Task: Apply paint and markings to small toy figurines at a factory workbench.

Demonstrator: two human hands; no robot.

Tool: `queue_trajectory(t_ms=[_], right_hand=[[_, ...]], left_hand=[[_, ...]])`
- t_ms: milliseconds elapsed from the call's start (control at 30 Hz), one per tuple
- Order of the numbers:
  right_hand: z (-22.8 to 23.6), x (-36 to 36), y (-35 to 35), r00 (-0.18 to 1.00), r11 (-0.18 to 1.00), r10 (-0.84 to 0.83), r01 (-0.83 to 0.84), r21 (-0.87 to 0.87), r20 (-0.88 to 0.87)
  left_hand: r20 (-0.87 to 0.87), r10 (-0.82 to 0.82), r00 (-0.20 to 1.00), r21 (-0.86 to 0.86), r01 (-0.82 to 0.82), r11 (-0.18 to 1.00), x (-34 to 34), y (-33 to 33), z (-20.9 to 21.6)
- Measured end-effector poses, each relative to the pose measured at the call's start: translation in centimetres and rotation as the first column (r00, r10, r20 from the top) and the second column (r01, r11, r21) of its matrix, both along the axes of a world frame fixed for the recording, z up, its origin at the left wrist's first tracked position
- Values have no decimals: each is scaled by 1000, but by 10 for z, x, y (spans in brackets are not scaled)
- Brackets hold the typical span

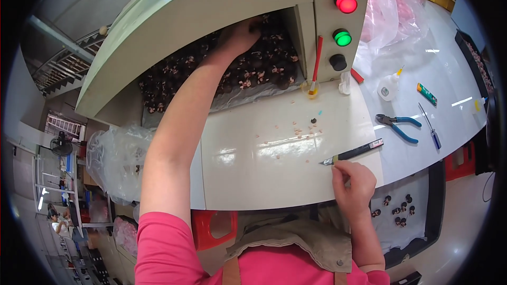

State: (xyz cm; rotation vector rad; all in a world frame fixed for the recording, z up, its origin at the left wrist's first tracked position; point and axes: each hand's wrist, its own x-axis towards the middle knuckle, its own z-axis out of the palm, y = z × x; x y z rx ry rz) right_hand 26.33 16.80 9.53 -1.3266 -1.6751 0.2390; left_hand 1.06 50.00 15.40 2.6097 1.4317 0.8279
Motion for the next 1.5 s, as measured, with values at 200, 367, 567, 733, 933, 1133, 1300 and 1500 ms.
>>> queue_trajectory(t_ms=[200, 367, 567, 733, 933, 1133, 1300, 1500], right_hand=[[-5, 5, 12, 999, 997, -7, 3, 79, 43], [-5, 8, 12, 998, 995, -35, 29, 99, 59], [-10, 3, 6, 999, 995, -33, 32, 99, 8], [-11, 0, -2, 998, 995, -66, 66, 73, -9], [-16, -3, -13, 999, 998, -23, 25, 50, -32], [-23, -4, -36, 956, 990, 137, -140, 6, -260], [-36, -10, -101, 736, 807, 413, -569, -160, -536], [-70, -21, -130, 828, 859, 249, -429, -281, -502]], left_hand=[[-258, -80, 963, -15, 78, 997, 27, 45, -30], [-190, -64, 980, -58, 54, 997, 24, 45, -23], [155, -51, 987, -40, 58, 998, -1, 12, -9], [731, 200, 653, -460, 253, 851, 3, -65, 21], [823, 424, 378, -566, 621, 542, 11, -204, 17], [783, 447, 432, -589, 746, 310, 29, -339, -19], [723, 558, 408, -581, 796, 171, 44, -409, -56], [667, 630, 397, -617, 769, 169, 48, -431, -102]])
